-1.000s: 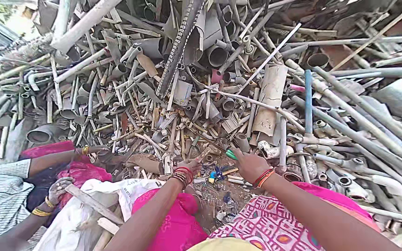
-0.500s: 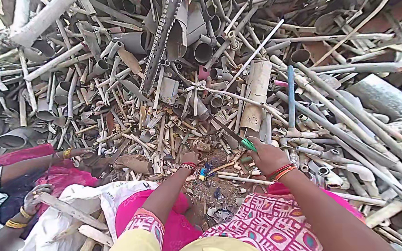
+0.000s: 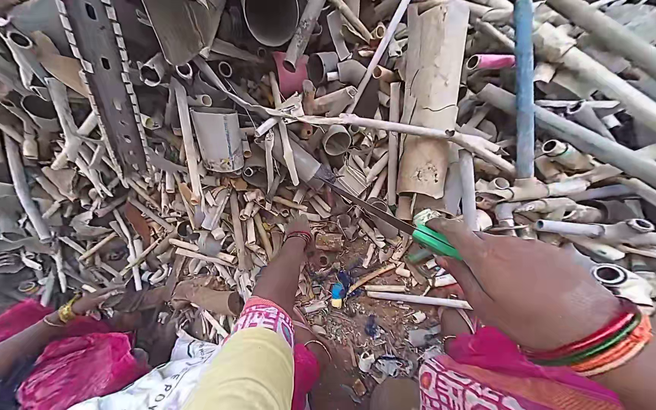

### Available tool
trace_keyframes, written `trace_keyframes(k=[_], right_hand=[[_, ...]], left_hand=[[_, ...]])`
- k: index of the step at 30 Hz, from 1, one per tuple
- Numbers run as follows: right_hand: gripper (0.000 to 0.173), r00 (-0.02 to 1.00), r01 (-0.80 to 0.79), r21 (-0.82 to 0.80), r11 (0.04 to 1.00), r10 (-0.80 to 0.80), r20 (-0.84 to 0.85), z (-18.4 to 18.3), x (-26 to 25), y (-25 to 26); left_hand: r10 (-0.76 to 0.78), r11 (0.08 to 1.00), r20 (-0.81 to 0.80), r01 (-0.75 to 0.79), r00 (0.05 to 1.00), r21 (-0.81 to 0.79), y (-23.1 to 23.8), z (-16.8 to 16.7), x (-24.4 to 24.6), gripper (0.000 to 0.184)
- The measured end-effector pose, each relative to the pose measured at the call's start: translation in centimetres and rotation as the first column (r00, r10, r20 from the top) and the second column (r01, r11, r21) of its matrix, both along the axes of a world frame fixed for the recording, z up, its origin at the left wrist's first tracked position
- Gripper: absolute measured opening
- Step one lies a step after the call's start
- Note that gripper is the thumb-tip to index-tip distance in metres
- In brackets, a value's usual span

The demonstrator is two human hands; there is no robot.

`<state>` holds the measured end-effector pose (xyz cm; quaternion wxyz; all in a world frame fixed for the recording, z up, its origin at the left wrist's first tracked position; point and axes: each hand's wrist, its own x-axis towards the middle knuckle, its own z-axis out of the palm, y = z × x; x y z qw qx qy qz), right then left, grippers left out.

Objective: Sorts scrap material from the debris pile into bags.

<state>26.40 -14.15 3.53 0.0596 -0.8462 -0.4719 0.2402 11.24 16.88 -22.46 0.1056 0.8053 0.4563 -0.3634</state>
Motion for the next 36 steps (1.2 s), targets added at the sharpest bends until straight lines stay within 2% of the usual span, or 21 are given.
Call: trace_keyframes(k=[2,3,6,9,12,15,17,19,22,23,24,26,28,29,32,34,36], right_hand=[[0.044,0.993,-0.049,0.182,0.982,0.028,0.115,-1.7,-0.2,-0.4],[0.044,0.991,-0.062,0.206,0.976,0.035,0.132,-2.0,-0.3,-0.3],[0.040,0.995,-0.084,0.188,0.979,0.074,0.059,-1.4,-0.4,0.0],[0.041,0.995,-0.099,0.168,0.981,0.101,-0.003,-1.4,-0.3,0.2],[0.040,0.994,-0.110,0.167,0.980,0.108,0.020,-1.7,-0.7,0.4],[0.038,0.991,-0.116,0.192,0.975,0.101,0.086,-2.1,-1.4,0.7],[0.039,0.991,-0.111,0.163,0.980,0.097,0.091,-2.3,-1.6,0.8],[0.036,0.997,-0.079,-0.002,0.997,0.079,-0.024,-1.1,-1.5,1.6],[0.043,0.983,-0.052,-0.316,0.947,-0.007,-0.183,1.2,-1.2,3.6],[0.048,0.979,-0.055,-0.360,0.931,-0.021,-0.204,1.5,-1.1,4.0],[0.050,0.978,-0.062,-0.367,0.928,-0.017,-0.209,1.4,-1.2,4.0],[0.049,0.978,-0.070,-0.343,0.937,-0.003,-0.208,0.7,-1.6,3.6],[0.045,0.977,-0.051,-0.306,0.951,-0.016,-0.213,0.3,-2.7,2.9],[0.044,0.977,-0.032,-0.275,0.961,-0.028,-0.212,0.1,-3.6,2.6],[0.048,0.974,-0.014,-0.218,0.976,-0.035,-0.222,0.3,-7.7,1.4],[0.052,0.968,-0.074,-0.180,0.981,0.027,-0.251,1.1,-10.9,0.1],[0.053,0.959,-0.166,-0.128,0.978,0.130,-0.250,1.6,-14.0,-1.8]], left_hand=[[-0.026,0.999,0.004,0.026,1.000,0.021,2.1,-1.5,0.8,0.069],[-0.084,0.996,-0.027,0.085,0.996,0.019,3.1,-2.3,1.1,0.067],[-0.249,0.968,-0.153,0.249,0.956,-0.017,4.8,-4.8,1.4,0.062],[-0.228,0.974,-0.128,0.226,0.965,-0.024,4.8,-6.7,1.2,0.053],[-0.184,0.982,-0.085,0.186,0.979,0.015,3.9,-7.0,0.1,0.049],[-0.150,0.989,-0.100,0.151,0.984,0.002,2.4,-4.8,-0.2,0.047],[-0.112,0.993,-0.114,0.108,0.987,-0.041,0.9,-1.9,-0.7,0.039],[-0.042,0.996,-0.110,0.033,0.993,-0.084,-0.5,1.4,-1.6,0.041],[0.235,0.965,0.113,-0.217,0.965,-0.149,-2.2,5.0,-5.2,0.044],[0.357,0.928,0.208,-0.321,0.911,-0.188,-2.9,6.1,-6.3,0.044],[0.492,0.868,0.304,-0.431,0.816,-0.248,-3.9,7.4,-7.3,0.042],[0.727,0.686,0.441,-0.595,0.527,-0.420,-6.4,10.2,-9.0,0.038],[0.832,0.537,0.478,-0.625,0.281,-0.567,-8.7,13.3,-10.0,0.037],[0.849,0.500,0.486,-0.615,0.207,-0.610,-9.9,15.1,-10.3,0.036],[0.839,0.485,0.533,-0.597,0.110,-0.640,-13.1,19.4,-11.9,0.031],[0.840,0.446,0.541,-0.599,0.025,-0.665,-15.1,21.7,-13.1,0.030],[0.839,0.371,0.531,-0.592,-0.116,-0.715,-17.1,23.4,-14.6,0.027]])
